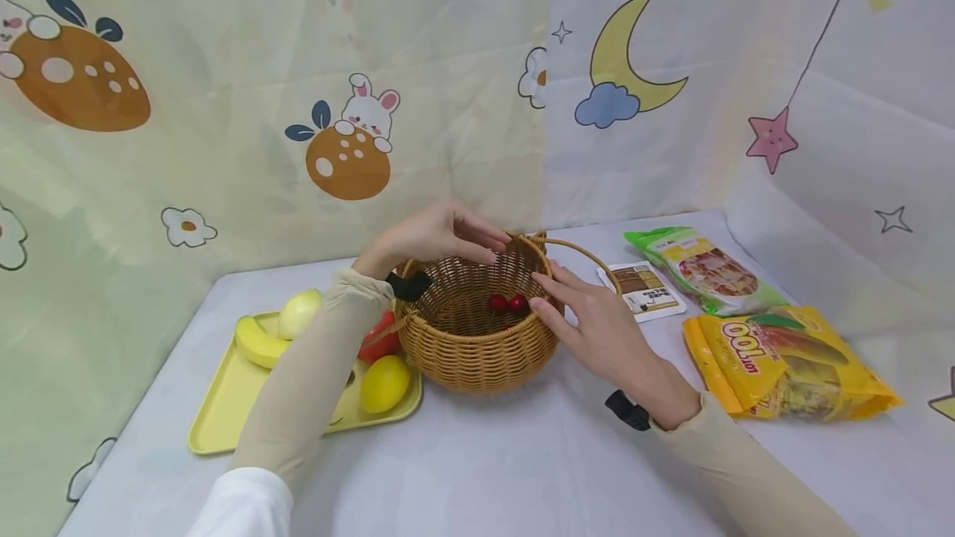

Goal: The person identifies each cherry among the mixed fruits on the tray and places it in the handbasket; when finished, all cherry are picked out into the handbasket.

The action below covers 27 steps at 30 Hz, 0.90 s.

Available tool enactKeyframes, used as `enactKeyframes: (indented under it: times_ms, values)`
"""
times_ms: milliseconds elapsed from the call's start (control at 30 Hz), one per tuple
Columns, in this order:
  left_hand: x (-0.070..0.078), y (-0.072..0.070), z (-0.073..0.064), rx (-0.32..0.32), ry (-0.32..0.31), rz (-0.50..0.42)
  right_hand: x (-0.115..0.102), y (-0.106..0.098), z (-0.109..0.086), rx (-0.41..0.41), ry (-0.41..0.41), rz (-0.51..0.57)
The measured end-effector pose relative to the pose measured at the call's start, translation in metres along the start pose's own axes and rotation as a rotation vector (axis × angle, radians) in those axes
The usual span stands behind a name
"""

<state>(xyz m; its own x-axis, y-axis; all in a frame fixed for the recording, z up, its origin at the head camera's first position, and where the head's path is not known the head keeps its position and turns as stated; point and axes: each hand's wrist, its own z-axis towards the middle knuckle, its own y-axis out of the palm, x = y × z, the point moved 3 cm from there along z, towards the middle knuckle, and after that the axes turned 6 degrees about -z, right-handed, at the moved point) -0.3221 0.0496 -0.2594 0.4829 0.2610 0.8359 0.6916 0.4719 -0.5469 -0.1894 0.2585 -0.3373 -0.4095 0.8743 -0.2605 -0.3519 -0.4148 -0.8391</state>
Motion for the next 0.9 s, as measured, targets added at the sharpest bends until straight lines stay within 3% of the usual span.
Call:
enactKeyframes:
  times_ms: [167, 333, 533, 900]
  values:
    - [0.008, -0.018, -0.024, 0.082, 0.051, 0.047, -0.001, -0.001, 0.000, -0.009, 0.011, 0.001]
    - [0.006, -0.032, -0.058, 0.176, 0.051, 0.108, -0.001, -0.002, -0.001, 0.000, 0.005, -0.006]
    - [-0.010, -0.038, -0.105, 0.254, -0.033, 0.123, -0.002, 0.000, 0.000, 0.003, 0.004, -0.008]
    - [-0.042, -0.032, -0.203, 0.384, -0.200, 0.275, -0.004, -0.002, 0.000, 0.010, -0.006, -0.002]
